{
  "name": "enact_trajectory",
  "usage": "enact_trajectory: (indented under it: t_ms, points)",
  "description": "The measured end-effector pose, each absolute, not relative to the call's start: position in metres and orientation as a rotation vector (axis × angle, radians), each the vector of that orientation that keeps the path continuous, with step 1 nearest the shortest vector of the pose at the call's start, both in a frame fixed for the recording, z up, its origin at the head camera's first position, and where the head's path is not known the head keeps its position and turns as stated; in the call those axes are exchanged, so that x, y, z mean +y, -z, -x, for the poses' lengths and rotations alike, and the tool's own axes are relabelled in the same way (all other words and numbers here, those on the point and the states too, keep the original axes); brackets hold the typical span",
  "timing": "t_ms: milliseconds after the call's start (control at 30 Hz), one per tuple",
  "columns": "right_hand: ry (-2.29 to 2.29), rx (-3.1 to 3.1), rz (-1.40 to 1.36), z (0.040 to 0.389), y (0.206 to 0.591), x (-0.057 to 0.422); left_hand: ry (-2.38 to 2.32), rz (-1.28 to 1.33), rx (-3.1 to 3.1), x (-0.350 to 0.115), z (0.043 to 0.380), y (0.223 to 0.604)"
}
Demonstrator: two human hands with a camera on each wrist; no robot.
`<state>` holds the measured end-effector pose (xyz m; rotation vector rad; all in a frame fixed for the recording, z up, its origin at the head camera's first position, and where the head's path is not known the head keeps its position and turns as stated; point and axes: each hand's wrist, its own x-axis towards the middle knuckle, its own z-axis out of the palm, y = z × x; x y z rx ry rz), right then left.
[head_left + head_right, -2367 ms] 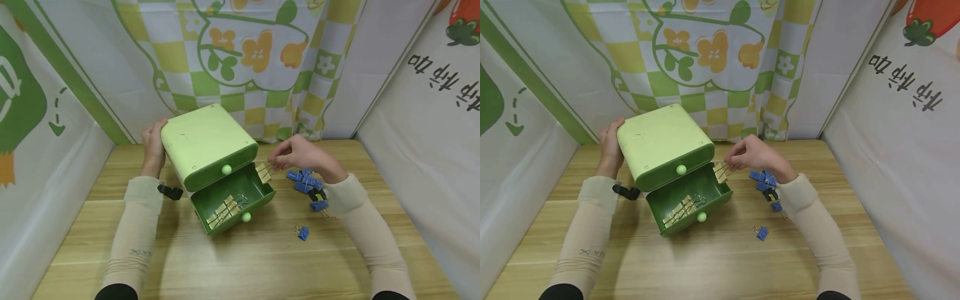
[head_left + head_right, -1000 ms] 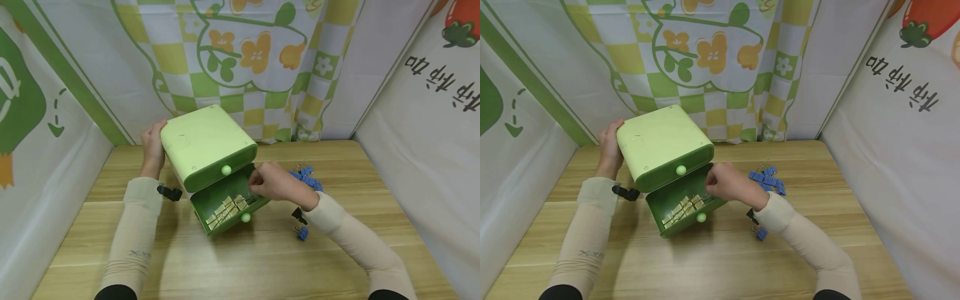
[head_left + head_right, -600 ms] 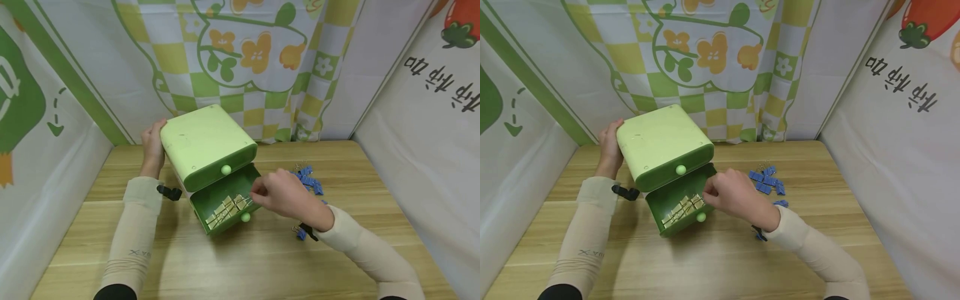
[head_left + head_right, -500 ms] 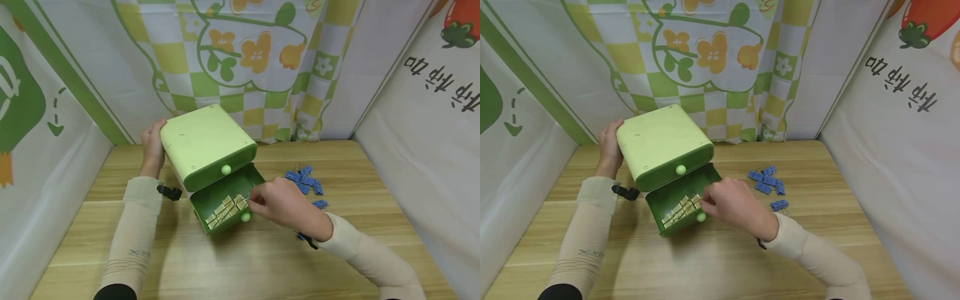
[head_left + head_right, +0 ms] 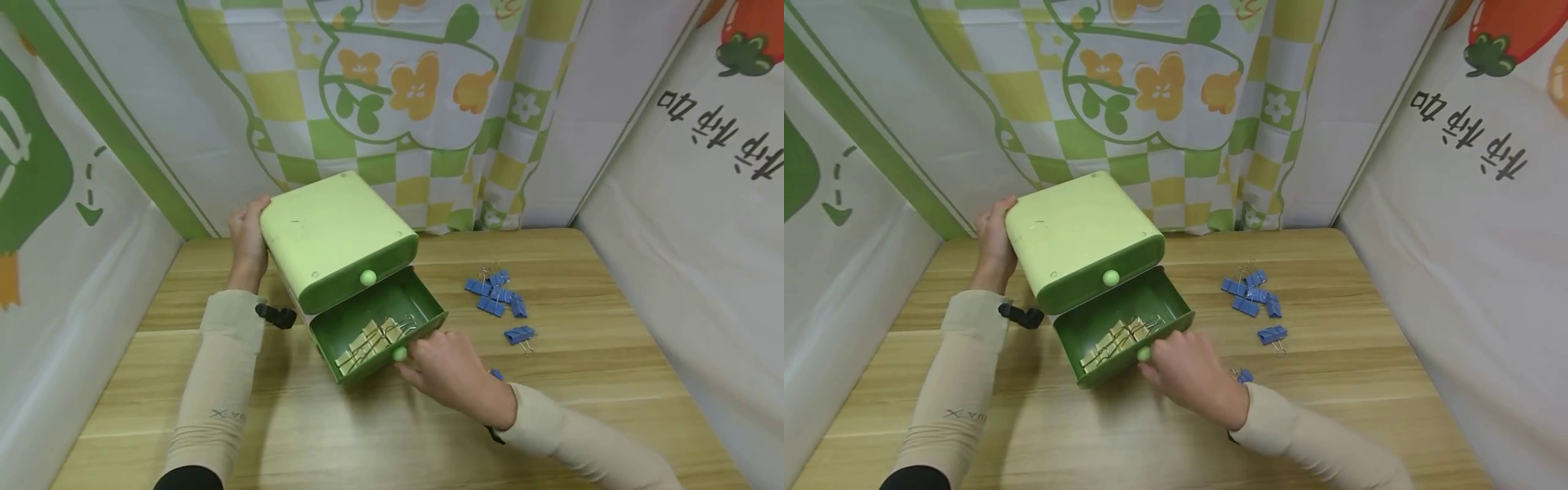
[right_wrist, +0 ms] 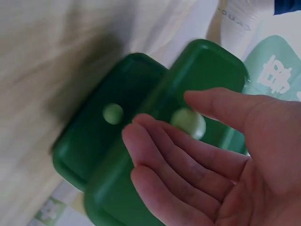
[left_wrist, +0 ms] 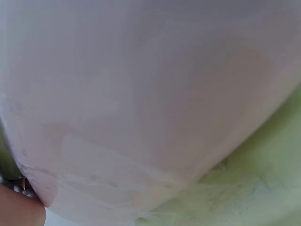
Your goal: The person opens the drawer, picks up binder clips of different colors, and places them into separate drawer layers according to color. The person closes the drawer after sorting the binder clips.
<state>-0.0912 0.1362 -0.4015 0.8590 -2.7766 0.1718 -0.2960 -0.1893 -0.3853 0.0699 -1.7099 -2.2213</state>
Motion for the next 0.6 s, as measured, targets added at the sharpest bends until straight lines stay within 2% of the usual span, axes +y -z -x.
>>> enact_trajectory:
  t_ms: [167, 600]
  points:
    - [-0.197, -2.787, -0.824, 0.093, 0.408, 0.132, 2.221, -0.059, -1.701, -0.189, 0.296, 0.385]
    - [-0.355, -2.753, -0.809, 0.104, 0.393, 0.128, 2.238, -0.058, -1.691, -0.189, 0.297, 0.386]
